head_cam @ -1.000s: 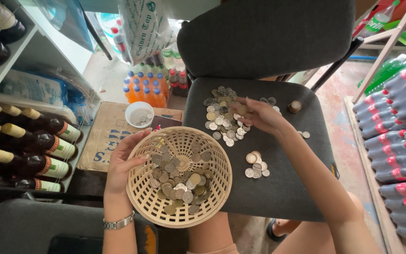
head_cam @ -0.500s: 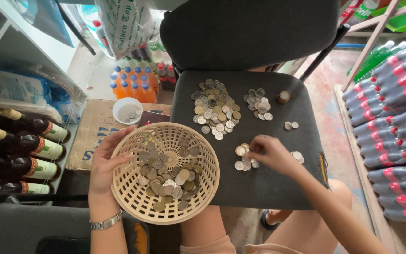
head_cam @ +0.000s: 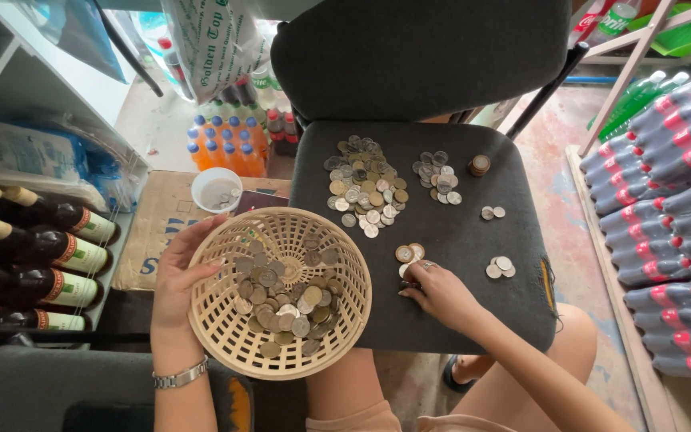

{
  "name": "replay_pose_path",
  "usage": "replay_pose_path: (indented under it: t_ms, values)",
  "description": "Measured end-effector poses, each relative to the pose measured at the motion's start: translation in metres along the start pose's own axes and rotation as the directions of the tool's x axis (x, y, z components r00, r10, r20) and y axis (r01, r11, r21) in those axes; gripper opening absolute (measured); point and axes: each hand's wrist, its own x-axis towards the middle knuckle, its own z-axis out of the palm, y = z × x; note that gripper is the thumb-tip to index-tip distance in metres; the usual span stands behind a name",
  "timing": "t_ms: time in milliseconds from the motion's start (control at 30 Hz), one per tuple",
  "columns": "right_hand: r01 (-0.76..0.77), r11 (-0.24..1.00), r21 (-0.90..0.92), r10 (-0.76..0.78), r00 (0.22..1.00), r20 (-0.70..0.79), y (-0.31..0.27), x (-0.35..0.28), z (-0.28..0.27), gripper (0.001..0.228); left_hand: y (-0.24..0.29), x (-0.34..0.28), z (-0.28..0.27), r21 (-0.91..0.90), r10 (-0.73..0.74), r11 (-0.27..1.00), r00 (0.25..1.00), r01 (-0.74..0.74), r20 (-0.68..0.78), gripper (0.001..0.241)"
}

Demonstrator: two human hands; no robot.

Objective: Sorting and counting a large quantity of loose coins from a pile into a basket and organized piles on a chair.

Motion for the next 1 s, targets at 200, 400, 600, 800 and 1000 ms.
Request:
replay_pose_path:
  t_ms: [200,400,600,800,1000]
  values:
    - [-0.262,0.149,0.954,0.205,0.952,0.229,-0.009,0.029,-0.043,0.013,-0.001,0.001,0.0,0.01,0.015,1.0,1.0,-0.016,0.013,0.065]
    - [-0.204,-0.194,0.96,0.247,0.936,0.249,0.023,0.086,-0.036,0.02,-0.007,0.005,-0.006,-0.034,0.025,0.999,0.999,-0.024,0.04,0.065]
    - [-0.152,-0.144,0.978,0.311,0.931,0.19,0.03,0.145,-0.036,0.023,-0.005,0.003,0.001,-0.057,0.025,0.998,0.999,-0.023,0.03,0.068]
    - [-0.14,0.134,0.981,0.302,0.949,0.094,0.025,0.179,-0.044,0.032,-0.002,0.002,0.006,-0.061,0.022,0.998,0.999,-0.02,0.027,0.067]
    - [-0.168,0.577,0.799,0.29,0.957,-0.008,0.023,0.192,-0.034,0.039,-0.001,0.002,0.007,-0.019,0.027,0.999,0.999,-0.026,0.031,0.067]
